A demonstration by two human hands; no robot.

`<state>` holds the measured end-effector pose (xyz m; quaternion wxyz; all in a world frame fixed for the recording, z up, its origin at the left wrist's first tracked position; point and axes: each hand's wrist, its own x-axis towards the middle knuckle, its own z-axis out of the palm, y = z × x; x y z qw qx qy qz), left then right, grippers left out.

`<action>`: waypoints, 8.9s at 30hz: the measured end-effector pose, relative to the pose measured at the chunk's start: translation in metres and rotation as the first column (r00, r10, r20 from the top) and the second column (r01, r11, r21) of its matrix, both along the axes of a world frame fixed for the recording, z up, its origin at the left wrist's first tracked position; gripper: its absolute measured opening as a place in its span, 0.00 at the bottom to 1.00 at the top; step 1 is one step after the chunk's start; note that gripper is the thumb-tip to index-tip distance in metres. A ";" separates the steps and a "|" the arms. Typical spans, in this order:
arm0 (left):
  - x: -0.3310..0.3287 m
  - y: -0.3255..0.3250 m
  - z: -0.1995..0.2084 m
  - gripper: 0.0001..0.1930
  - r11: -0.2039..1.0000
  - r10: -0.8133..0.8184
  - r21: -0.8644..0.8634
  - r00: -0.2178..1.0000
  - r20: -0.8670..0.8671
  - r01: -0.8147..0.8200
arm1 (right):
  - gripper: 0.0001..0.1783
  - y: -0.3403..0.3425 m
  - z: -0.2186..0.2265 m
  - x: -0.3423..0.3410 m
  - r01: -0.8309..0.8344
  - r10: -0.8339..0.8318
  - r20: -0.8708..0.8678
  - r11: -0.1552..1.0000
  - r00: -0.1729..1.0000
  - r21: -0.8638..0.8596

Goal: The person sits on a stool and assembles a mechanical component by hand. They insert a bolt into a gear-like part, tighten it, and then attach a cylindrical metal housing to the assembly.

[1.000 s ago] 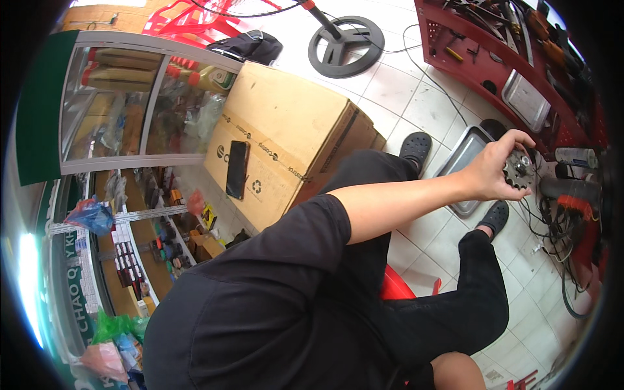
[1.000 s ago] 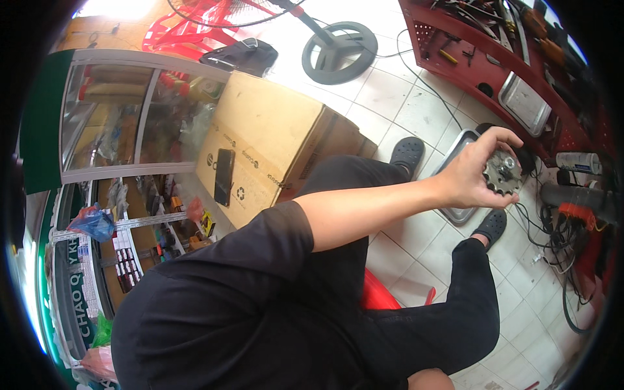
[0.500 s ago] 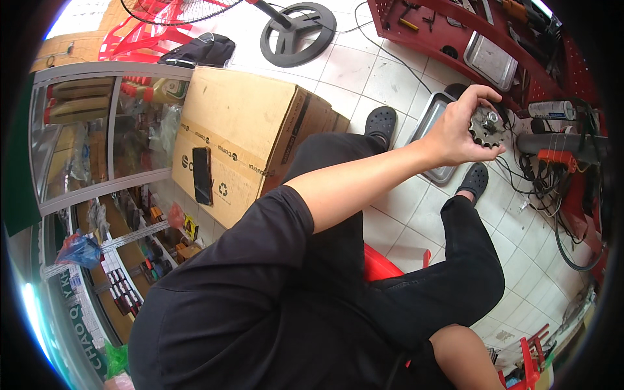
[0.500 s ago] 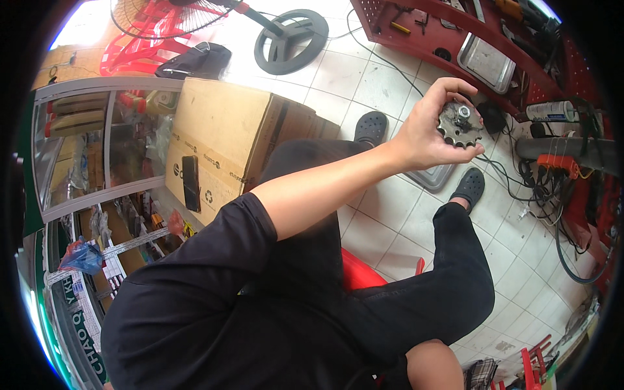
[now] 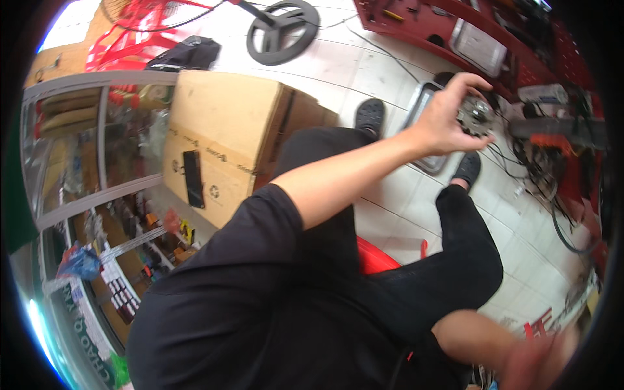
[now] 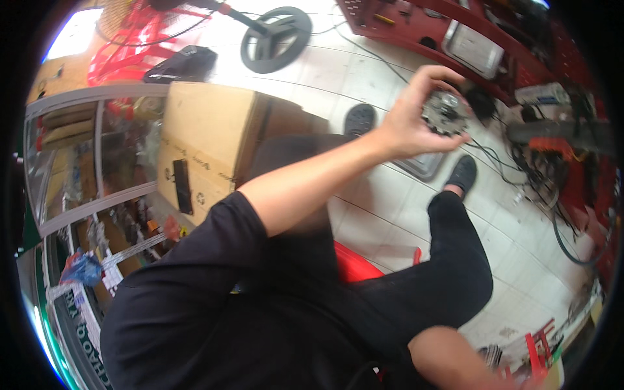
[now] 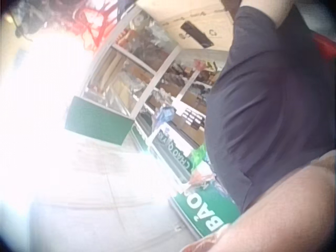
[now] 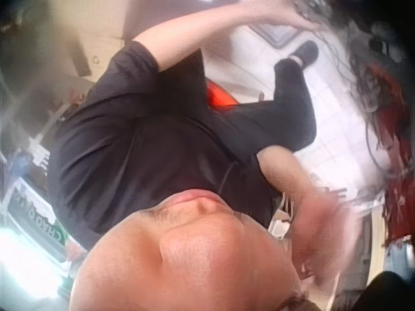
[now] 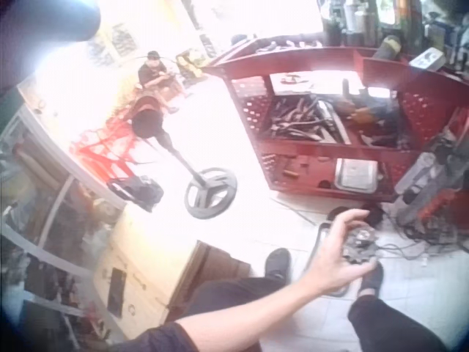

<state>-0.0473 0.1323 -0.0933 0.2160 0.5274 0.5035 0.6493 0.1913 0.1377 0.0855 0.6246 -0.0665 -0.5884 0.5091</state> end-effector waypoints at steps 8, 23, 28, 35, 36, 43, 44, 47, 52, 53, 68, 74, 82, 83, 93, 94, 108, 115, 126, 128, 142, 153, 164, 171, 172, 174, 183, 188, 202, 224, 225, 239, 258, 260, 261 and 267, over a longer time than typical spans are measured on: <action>0.000 -0.011 0.000 0.39 0.985 -0.125 -0.109 0.991 0.057 0.131 | 0.12 0.032 -0.102 -0.105 0.044 0.187 0.576 0.931 0.796 -0.362; 0.008 -0.009 0.006 0.38 0.978 -0.101 -0.177 0.993 0.054 0.109 | 0.38 0.064 -0.146 -0.076 -0.042 0.208 0.790 0.973 0.576 -0.226; 0.003 -0.008 0.008 0.38 0.970 -0.144 -0.168 0.975 0.170 0.173 | 0.48 0.049 -0.160 -0.093 -0.062 0.312 0.872 0.948 0.378 -0.312; -0.005 -0.004 0.003 0.47 0.902 -0.340 -0.117 0.850 0.403 0.416 | 0.25 0.041 -0.174 -0.100 -0.027 0.486 0.665 0.818 0.568 -0.575; -0.004 -0.005 -0.001 0.39 0.903 -0.343 -0.063 0.801 0.491 0.425 | 0.28 0.042 -0.173 -0.101 0.005 0.502 0.662 0.794 0.556 -0.607; -0.001 0.000 -0.003 0.06 0.961 -0.190 -0.068 0.814 0.549 0.270 | 0.24 0.044 -0.177 -0.098 0.131 0.395 0.823 0.867 0.407 -0.481; -0.001 0.000 -0.001 0.09 0.966 -0.188 -0.062 0.844 0.502 0.252 | 0.24 0.043 -0.176 -0.100 0.121 0.418 0.804 0.853 0.423 -0.507; -0.005 -0.008 0.011 0.11 0.950 -0.273 0.005 0.823 0.499 0.312 | 0.20 0.035 -0.171 -0.103 0.030 0.472 0.732 0.831 0.492 -0.556; 0.008 -0.020 0.036 0.13 0.977 -0.190 0.008 0.844 0.501 0.215 | 0.23 0.018 -0.144 -0.112 -0.038 0.416 0.742 0.883 0.525 -0.469; 0.008 -0.022 0.038 0.13 0.974 -0.195 0.000 0.839 0.508 0.227 | 0.22 0.016 -0.143 -0.112 -0.064 0.409 0.715 0.887 0.566 -0.457; 0.025 -0.033 0.061 0.09 0.972 -0.232 0.086 0.848 0.477 0.217 | 0.27 0.011 -0.124 -0.099 -0.081 0.373 0.759 0.916 0.533 -0.393; 0.029 -0.034 0.067 0.11 0.960 -0.278 0.117 0.854 0.439 0.253 | 0.27 0.009 -0.118 -0.093 -0.060 0.374 0.763 0.912 0.527 -0.406; 0.027 -0.036 0.067 0.11 0.944 -0.331 0.152 0.804 0.494 0.294 | 0.26 0.006 -0.122 -0.096 -0.063 0.354 0.776 0.923 0.521 -0.379; 0.028 -0.035 0.069 0.11 0.939 -0.343 0.166 0.786 0.514 0.301 | 0.26 0.007 -0.130 -0.094 -0.064 0.320 0.785 0.938 0.530 -0.339; 0.032 -0.034 0.067 0.10 0.946 -0.324 0.177 0.836 0.443 0.272 | 0.30 0.008 -0.117 -0.092 -0.059 0.324 0.810 0.939 0.489 -0.340; 0.033 -0.034 0.066 0.11 0.949 -0.313 0.177 0.832 0.458 0.260 | 0.30 0.008 -0.116 -0.093 -0.059 0.340 0.794 0.931 0.504 -0.361; 0.025 -0.034 0.069 0.10 0.933 -0.358 0.156 0.786 0.504 0.325 | 0.30 0.009 -0.120 -0.093 -0.070 0.387 0.762 0.908 0.519 -0.414; 0.025 -0.033 0.060 0.12 0.943 -0.331 0.122 0.825 0.457 0.311 | 0.29 0.010 -0.121 -0.092 -0.074 0.401 0.772 0.904 0.493 -0.422; 0.024 -0.033 0.059 0.14 0.939 -0.344 0.150 0.813 0.470 0.310 | 0.27 0.008 -0.119 -0.096 -0.075 0.388 0.719 0.902 0.577 -0.426; 0.032 -0.033 0.068 0.13 0.953 -0.304 0.151 0.808 0.505 0.264 | 0.27 0.009 -0.128 -0.096 -0.092 0.362 0.722 0.918 0.589 -0.385; 0.025 -0.029 0.058 0.13 0.940 -0.336 0.124 0.800 0.498 0.318 | 0.28 0.011 -0.118 -0.096 -0.071 0.435 0.689 0.869 0.579 -0.489; 0.030 -0.028 0.066 0.15 0.950 -0.314 0.144 0.834 0.454 0.279 | 0.26 0.014 -0.127 -0.096 -0.082 0.362 0.721 0.916 0.591 -0.393; 0.026 -0.029 0.056 0.19 0.954 -0.281 0.035 0.849 0.447 0.297 | 0.24 0.013 -0.127 -0.099 -0.064 0.309 0.763 0.941 0.568 -0.333; 0.027 -0.030 0.058 0.15 0.952 -0.303 0.105 0.837 0.455 0.287 | 0.24 0.012 -0.129 -0.098 -0.060 0.346 0.731 0.920 0.588 -0.387; 0.025 -0.029 0.057 0.16 0.944 -0.325 0.108 0.831 0.452 0.311 | 0.24 0.012 -0.126 -0.098 -0.041 0.360 0.727 0.908 0.585 -0.417; 0.020 -0.027 0.055 0.18 0.927 -0.370 0.114 0.815 0.445 0.358 | 0.24 0.011 -0.115 -0.097 -0.001 0.388 0.717 0.880 0.580 -0.475; 0.017 -0.028 0.054 0.18 0.915 -0.397 0.143 0.789 0.469 0.376 | 0.22 0.012 -0.113 -0.098 -0.023 0.388 0.724 0.889 0.570 -0.458; 0.025 -0.028 0.056 0.17 0.941 -0.337 0.122 0.836 0.433 0.316 | 0.23 0.013 -0.115 -0.097 -0.029 0.371 0.758 0.906 0.537 -0.423; 0.023 -0.029 0.064 0.18 0.934 -0.344 0.107 0.781 0.521 0.340 | 0.21 0.014 -0.119 -0.098 -0.032 0.356 0.781 0.917 0.514 -0.397; 0.009 -0.020 0.050 0.16 0.927 -0.350 0.086 0.758 0.550 0.365 | 0.26 0.022 -0.122 -0.097 0.026 0.267 0.797 0.943 0.542 -0.333; 0.006 -0.019 0.051 0.17 0.917 -0.347 0.055 0.723 0.598 0.395 | 0.26 0.023 -0.124 -0.095 0.020 0.306 0.795 0.928 0.524 -0.371; -0.020 0.005 -0.003 0.16 0.777 -0.014 -0.341 0.556 0.831 0.529 | 0.38 0.036 -0.137 -0.094 0.106 0.488 0.795 0.825 0.360 -0.554; -0.026 0.011 -0.013 0.18 0.990 0.000 -0.005 0.034 0.999 0.144 | 0.24 0.049 -0.139 -0.094 -0.189 0.481 0.029 0.400 0.876 -0.897; -0.027 0.010 -0.013 0.16 0.989 -0.077 0.062 0.112 0.991 0.136 | 0.26 0.046 -0.139 -0.096 -0.156 0.528 0.091 0.403 0.844 -0.902; -0.026 0.009 -0.013 0.16 0.987 -0.099 0.076 0.171 0.980 0.140 | 0.28 0.043 -0.138 -0.098 -0.107 0.538 0.159 0.430 0.828 -0.897; -0.020 0.006 0.000 0.23 0.984 -0.101 0.033 0.400 0.911 0.175 | 0.31 0.043 -0.146 -0.094 -0.077 0.442 0.227 0.570 0.868 -0.818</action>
